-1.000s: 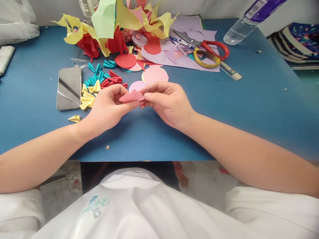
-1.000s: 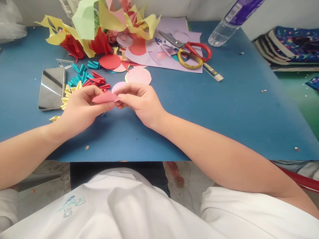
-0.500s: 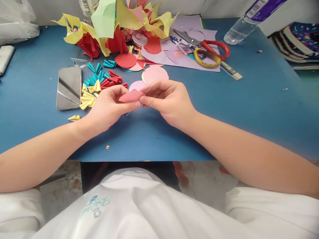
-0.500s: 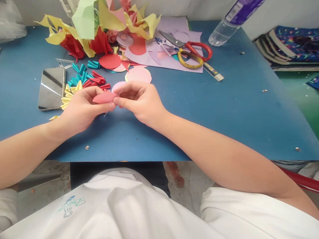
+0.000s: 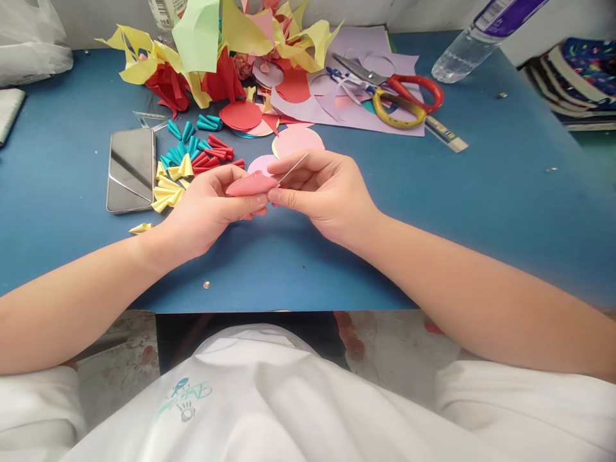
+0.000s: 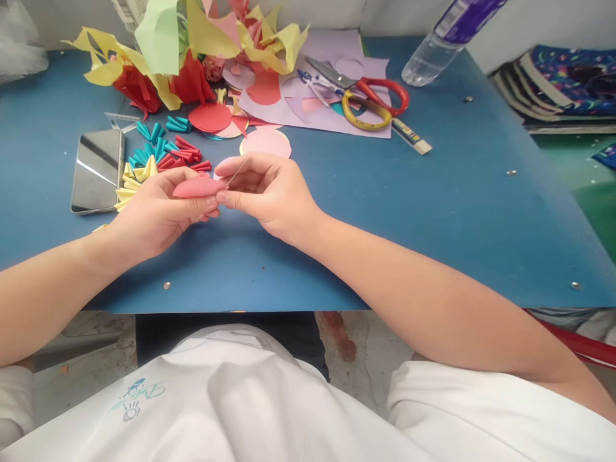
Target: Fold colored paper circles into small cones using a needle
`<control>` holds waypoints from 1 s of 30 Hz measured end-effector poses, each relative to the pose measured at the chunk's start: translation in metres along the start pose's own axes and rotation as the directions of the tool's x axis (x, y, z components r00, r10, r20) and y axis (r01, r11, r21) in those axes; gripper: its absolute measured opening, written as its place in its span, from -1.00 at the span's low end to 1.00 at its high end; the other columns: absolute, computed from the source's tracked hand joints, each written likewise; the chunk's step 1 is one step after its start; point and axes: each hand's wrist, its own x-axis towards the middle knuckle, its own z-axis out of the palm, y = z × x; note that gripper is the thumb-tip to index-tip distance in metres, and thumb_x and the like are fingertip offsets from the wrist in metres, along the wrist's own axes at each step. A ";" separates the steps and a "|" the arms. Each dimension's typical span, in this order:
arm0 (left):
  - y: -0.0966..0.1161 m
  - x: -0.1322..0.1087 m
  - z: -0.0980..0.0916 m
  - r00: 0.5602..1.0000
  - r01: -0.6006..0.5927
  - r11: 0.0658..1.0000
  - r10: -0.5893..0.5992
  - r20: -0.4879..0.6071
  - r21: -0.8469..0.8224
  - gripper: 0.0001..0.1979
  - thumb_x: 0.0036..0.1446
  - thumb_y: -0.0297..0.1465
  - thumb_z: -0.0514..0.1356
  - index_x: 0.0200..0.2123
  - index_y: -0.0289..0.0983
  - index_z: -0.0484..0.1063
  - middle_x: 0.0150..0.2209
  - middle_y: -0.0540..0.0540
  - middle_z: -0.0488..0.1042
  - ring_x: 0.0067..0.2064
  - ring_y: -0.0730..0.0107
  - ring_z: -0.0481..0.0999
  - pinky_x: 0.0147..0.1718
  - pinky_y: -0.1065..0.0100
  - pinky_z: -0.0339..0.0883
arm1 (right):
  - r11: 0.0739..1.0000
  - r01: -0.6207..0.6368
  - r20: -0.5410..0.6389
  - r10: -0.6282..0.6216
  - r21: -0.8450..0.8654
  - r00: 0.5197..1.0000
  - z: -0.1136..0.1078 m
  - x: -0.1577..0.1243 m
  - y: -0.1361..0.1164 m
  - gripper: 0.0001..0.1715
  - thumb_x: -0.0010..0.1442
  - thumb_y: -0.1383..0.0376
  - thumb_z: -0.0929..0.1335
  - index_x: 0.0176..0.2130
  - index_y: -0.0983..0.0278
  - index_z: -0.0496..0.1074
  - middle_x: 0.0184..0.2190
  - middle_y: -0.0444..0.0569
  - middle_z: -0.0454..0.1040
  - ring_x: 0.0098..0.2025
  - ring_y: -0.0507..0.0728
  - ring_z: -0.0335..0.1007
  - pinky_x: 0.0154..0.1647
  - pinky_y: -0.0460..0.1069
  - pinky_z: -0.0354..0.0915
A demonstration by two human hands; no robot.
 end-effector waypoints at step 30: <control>0.004 -0.004 0.000 0.993 -0.118 0.933 0.109 0.044 0.340 -0.84 0.29 -0.36 0.49 -0.35 -0.16 0.63 -0.33 0.00 0.72 -0.20 0.20 0.69 -0.15 0.20 0.51 | 0.999 -0.010 -0.026 0.009 -0.042 1.000 0.008 -0.003 -0.001 -0.34 -0.11 -0.05 0.96 -0.23 0.07 0.74 -0.24 -0.04 0.78 -0.08 0.39 0.82 0.06 0.38 0.84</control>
